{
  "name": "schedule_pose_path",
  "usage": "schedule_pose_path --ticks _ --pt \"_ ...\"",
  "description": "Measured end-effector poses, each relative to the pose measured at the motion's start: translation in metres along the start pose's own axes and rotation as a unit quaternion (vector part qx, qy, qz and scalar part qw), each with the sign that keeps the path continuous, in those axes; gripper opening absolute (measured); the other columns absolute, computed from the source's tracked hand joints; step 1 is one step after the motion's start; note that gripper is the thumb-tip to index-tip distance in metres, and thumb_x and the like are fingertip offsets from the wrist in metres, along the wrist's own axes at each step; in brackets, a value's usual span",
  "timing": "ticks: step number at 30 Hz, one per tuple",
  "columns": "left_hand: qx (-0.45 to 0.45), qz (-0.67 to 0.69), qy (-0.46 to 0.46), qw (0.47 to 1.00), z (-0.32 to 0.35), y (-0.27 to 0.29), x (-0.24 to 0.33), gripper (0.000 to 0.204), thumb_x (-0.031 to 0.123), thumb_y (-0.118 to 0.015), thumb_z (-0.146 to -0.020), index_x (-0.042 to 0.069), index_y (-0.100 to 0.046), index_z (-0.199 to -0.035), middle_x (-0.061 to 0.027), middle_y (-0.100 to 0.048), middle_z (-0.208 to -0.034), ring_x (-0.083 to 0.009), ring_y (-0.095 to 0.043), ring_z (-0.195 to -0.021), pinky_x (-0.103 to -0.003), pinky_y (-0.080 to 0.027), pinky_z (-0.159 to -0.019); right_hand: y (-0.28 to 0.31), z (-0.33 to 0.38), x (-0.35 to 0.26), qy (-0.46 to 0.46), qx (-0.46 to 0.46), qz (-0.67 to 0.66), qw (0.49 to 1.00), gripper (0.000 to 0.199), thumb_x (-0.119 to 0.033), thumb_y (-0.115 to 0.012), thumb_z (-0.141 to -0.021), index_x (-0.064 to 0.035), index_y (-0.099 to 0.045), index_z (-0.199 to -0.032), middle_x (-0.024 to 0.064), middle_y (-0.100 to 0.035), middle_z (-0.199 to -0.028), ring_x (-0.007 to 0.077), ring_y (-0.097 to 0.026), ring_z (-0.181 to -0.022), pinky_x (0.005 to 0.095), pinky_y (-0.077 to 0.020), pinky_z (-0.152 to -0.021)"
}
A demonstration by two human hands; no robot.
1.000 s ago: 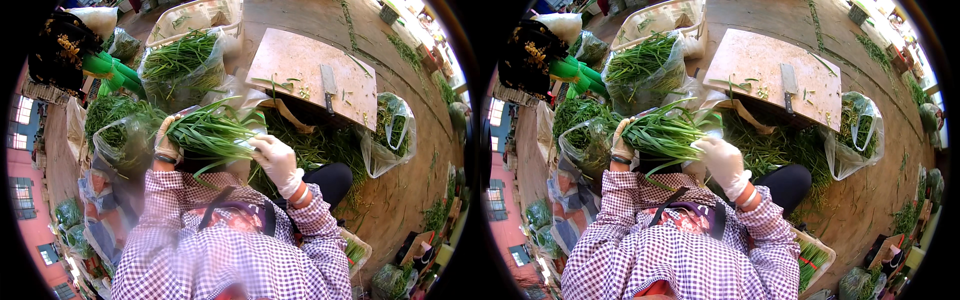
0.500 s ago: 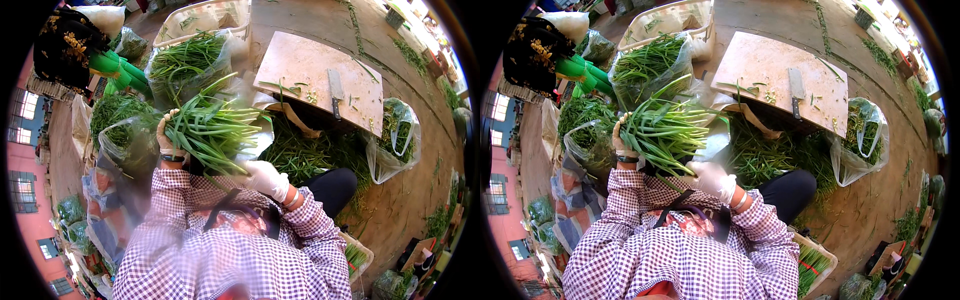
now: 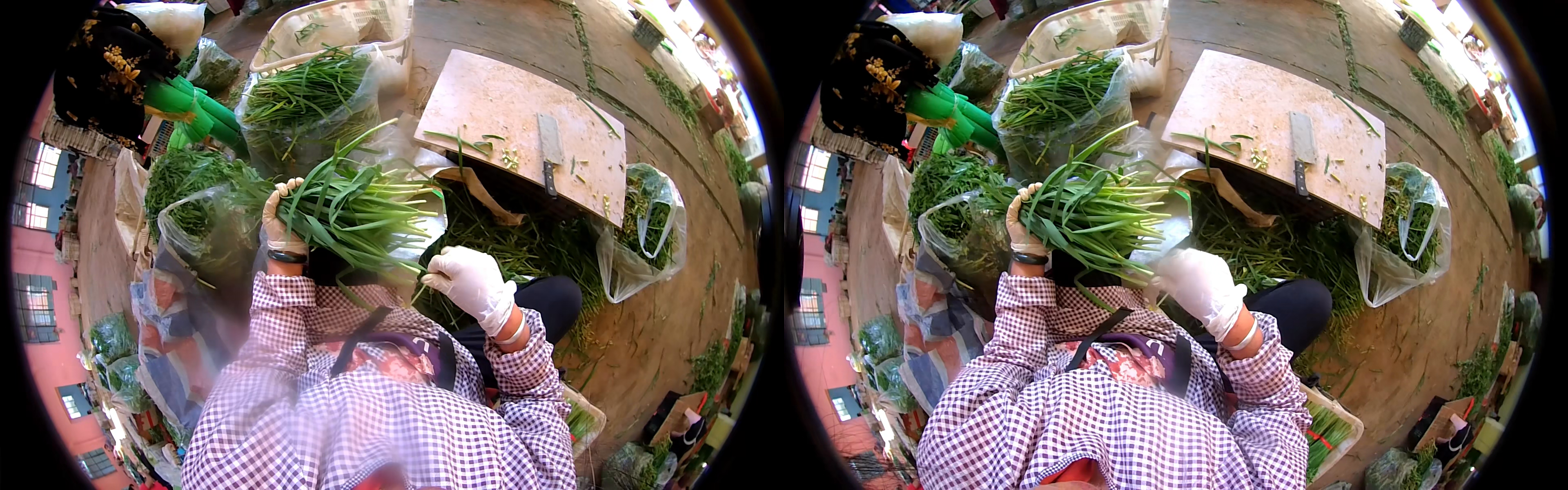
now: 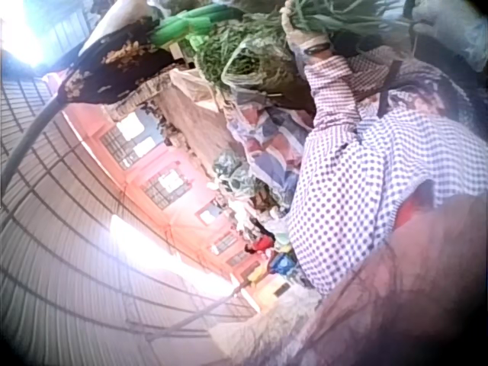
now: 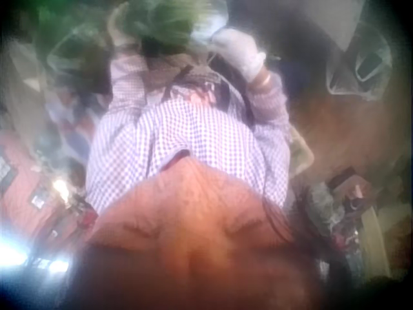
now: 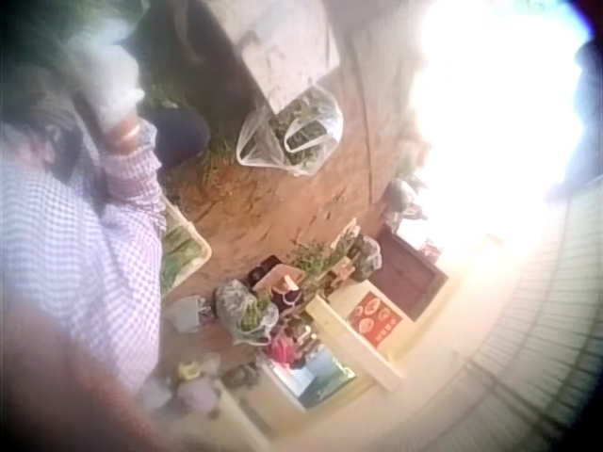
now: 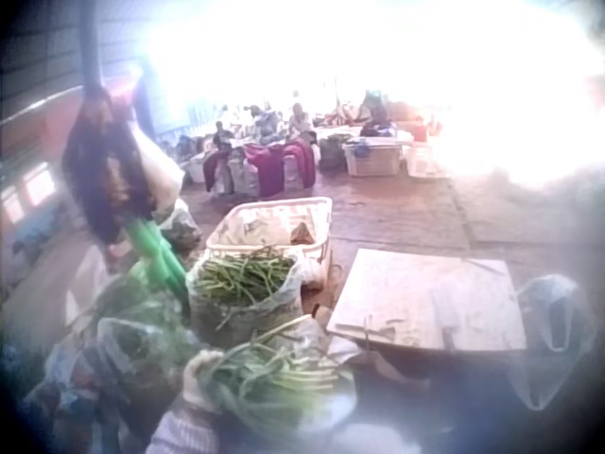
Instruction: The person sorts bunches of green vegetables by hand, trims them with a knife on a cutting board, and secures them with red ties before placing them into a crate.
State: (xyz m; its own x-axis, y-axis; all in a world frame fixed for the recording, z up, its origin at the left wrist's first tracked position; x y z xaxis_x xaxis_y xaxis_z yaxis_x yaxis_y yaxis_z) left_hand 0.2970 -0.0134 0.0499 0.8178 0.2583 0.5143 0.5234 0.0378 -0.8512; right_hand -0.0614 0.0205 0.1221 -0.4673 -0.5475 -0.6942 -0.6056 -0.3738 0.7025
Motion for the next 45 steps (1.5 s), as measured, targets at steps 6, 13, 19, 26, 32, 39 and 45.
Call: schedule_pose_path --ticks 6,13,19,26,32,39,45 --pt "-0.006 -0.021 0.004 1.0 0.001 -0.012 -0.005 0.011 0.014 -0.06 -0.091 0.004 -0.058 -0.092 -0.0105 -0.06 -0.107 -0.0269 -0.055 -0.113 -0.041 -0.039 -0.108 -0.043 -0.026 0.014 -0.127 0.066 -0.206 0.968 0.032 -0.035 -0.057 -0.095 -0.0058 -0.07 -0.094 0.0153 -0.067 -0.082 0.0351 -0.064 -0.078 0.0428 -0.0491 -0.071" --pt "-0.025 -0.009 0.025 0.999 0.009 -0.035 -0.003 0.015 0.019 -0.059 -0.09 0.007 -0.059 -0.098 -0.0084 -0.061 -0.114 -0.0264 -0.051 -0.12 -0.048 -0.038 -0.11 -0.092 -0.046 0.005 -0.085 0.125 -0.456 0.877 0.018 -0.015 -0.068 -0.091 0.0005 -0.069 -0.099 0.0086 -0.071 -0.093 0.0198 -0.065 -0.082 0.032 -0.0508 -0.076" --pt "-0.038 -0.032 0.055 0.997 0.008 -0.022 0.0 0.013 0.017 -0.059 -0.089 0.008 -0.058 -0.099 -0.0091 -0.062 -0.118 -0.0289 -0.051 -0.122 -0.05 -0.042 -0.107 -0.106 -0.051 0.01 -0.059 0.051 -0.593 0.802 0.027 -0.015 -0.067 -0.092 -0.0012 -0.063 -0.115 0.0072 -0.066 -0.111 0.0153 -0.059 -0.098 0.0299 -0.0482 -0.087" --pt "-0.049 -0.029 0.081 0.995 0.01 -0.037 -0.003 0.014 0.019 -0.061 -0.092 0.008 -0.058 -0.101 -0.0072 -0.063 -0.119 -0.0294 -0.055 -0.12 -0.047 -0.042 -0.108 -0.077 -0.048 -0.011 -0.128 -0.008 -0.829 0.545 0.038 -0.024 -0.064 -0.095 -0.0009 -0.054 -0.124 0.0092 -0.061 -0.117 0.0189 -0.059 -0.107 0.0361 -0.0495 -0.094" --pt "-0.026 -0.068 0.079 0.994 0.006 -0.042 0.0 0.014 0.021 -0.061 -0.095 0.008 -0.058 -0.099 -0.0067 -0.062 -0.111 -0.0284 -0.054 -0.12 -0.047 -0.041 -0.108 -0.076 -0.053 -0.003 -0.01 0.047 -0.86 0.508 0.029 -0.029 -0.065 -0.095 -0.0022 -0.061 -0.106 0.0083 -0.062 -0.112 0.0199 -0.06 -0.099 0.0345 -0.0527 -0.085" --pt "0.05 -0.076 0.038 0.995 -0.004 -0.021 -0.001 0.025 0.025 -0.057 -0.098 0.006 -0.056 -0.083 -0.0067 -0.059 -0.086 -0.0241 -0.06 -0.093 -0.041 -0.047 -0.096 -0.075 -0.042 0.018 -0.072 0.054 -0.819 0.567 0.025 -0.029 -0.066 -0.094 -0.0042 -0.064 -0.092 0.0035 -0.062 -0.091 0.0153 -0.055 -0.083 0.0291 -0.0456 -0.076" --pt "0.116 -0.113 0.013 0.987 0.0 -0.017 -0.008 0.027 0.023 -0.056 -0.098 0.006 -0.056 -0.077 -0.006 -0.058 -0.078 -0.0245 -0.061 -0.085 -0.039 -0.051 -0.088 -0.061 -0.031 0.038 -0.177 0.01 -0.594 0.785 0.007 -0.011 -0.064 -0.087 -0.0053 -0.061 -0.085 0.002 -0.058 -0.081 0.0118 -0.056 -0.078 0.0247 -0.0461 -0.073"
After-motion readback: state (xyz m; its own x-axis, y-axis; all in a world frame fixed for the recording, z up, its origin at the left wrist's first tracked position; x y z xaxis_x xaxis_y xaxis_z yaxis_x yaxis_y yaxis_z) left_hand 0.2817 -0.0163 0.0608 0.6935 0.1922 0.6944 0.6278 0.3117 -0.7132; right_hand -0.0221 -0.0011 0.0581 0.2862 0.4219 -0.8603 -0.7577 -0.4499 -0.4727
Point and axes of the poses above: each hand's wrist, its own z-axis away from the middle knuckle, its own y-axis out of the back of the hand, x = y × z, the point moved 4 cm from there along -z, towards the middle knuckle
